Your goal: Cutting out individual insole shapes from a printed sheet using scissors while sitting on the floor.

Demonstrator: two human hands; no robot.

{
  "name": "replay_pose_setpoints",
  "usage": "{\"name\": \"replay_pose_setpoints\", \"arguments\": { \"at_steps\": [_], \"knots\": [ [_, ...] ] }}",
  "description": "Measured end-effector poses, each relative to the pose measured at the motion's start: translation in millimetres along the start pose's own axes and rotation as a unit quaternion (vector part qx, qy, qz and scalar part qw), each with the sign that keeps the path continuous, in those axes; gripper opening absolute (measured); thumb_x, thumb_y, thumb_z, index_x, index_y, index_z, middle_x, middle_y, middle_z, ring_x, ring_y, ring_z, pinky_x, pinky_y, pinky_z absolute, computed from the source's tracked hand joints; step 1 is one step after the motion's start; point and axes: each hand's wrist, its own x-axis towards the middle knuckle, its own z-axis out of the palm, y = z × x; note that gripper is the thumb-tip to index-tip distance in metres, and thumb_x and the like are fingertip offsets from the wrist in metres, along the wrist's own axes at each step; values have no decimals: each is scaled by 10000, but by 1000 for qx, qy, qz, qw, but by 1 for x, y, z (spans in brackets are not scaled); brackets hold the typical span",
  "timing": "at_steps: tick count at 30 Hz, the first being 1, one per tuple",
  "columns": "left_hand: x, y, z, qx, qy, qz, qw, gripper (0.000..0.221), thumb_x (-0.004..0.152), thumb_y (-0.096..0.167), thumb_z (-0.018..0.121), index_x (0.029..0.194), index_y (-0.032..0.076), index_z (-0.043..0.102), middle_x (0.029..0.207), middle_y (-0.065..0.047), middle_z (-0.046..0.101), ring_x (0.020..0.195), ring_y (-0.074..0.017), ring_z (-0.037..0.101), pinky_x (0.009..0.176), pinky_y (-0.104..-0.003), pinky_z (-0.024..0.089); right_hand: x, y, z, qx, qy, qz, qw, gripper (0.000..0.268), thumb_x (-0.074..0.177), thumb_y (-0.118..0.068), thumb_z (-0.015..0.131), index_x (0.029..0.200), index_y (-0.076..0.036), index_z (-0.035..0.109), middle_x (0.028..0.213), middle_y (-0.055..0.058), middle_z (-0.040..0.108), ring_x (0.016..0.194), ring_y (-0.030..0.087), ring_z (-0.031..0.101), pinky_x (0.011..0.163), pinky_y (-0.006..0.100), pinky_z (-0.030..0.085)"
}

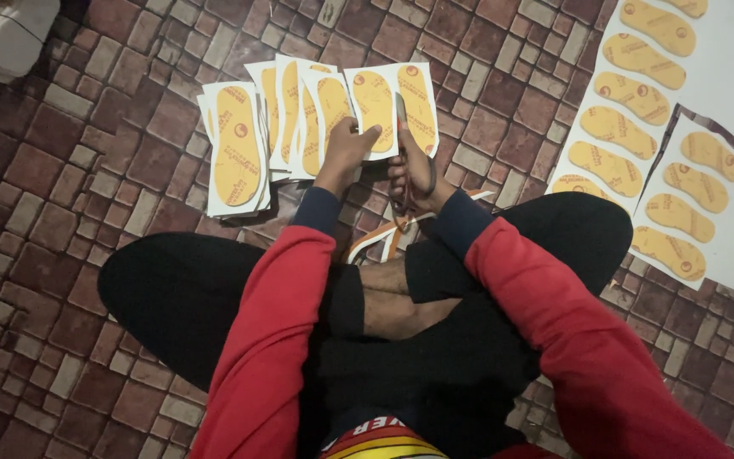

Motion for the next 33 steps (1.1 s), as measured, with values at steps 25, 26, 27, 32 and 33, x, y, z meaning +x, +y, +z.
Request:
{"name": "replay_pose_setpoints", "arguments": {
  "at_steps": [25,26,27,32,33],
  "knots": [
    [-14,25,-30,52,-47,0,998,372,887,400,749,1016,97,578,890,-119,561,833,-234,578,683,-388,486,26,-12,-31,-124,23,-4,992,714,816,-907,457,853,-196,401,710,-141,280,531,14,321,376,195,354],
    [-38,50,-35,50,-87,-21,995,495,897,400,730,1153,13,558,989,-164,555,935,-267,576,779,-436,479,16,-20,-26,-124,25,-1,992,736,792,-926,434,864,-194,392,698,-133,273,524,26,328,390,192,343],
    [-61,75,-40,49,-126,-41,990,631,908,399,711,1290,-72,540,1088,-209,550,1037,-299,574,875,-483,473,6,-27,-20,-124,28,3,992,759,769,-944,410,875,-193,383,686,-125,266,518,38,335,404,190,332],
    [-27,40,-39,54,-127,-23,990,654,892,410,754,1347,-9,537,1023,-162,634,923,-253,642,821,-415,506,7,-26,-25,-115,75,-22,990,659,881,-835,422,818,-180,371,684,-116,269,509,31,307,397,174,311],
    [-20,33,-41,62,-120,-7,991,600,903,397,755,1320,13,558,980,-157,654,868,-247,656,778,-421,516,11,-24,-27,-111,95,-30,989,626,900,-804,458,802,-190,394,673,-115,296,494,32,316,386,178,328]
  ]
}}
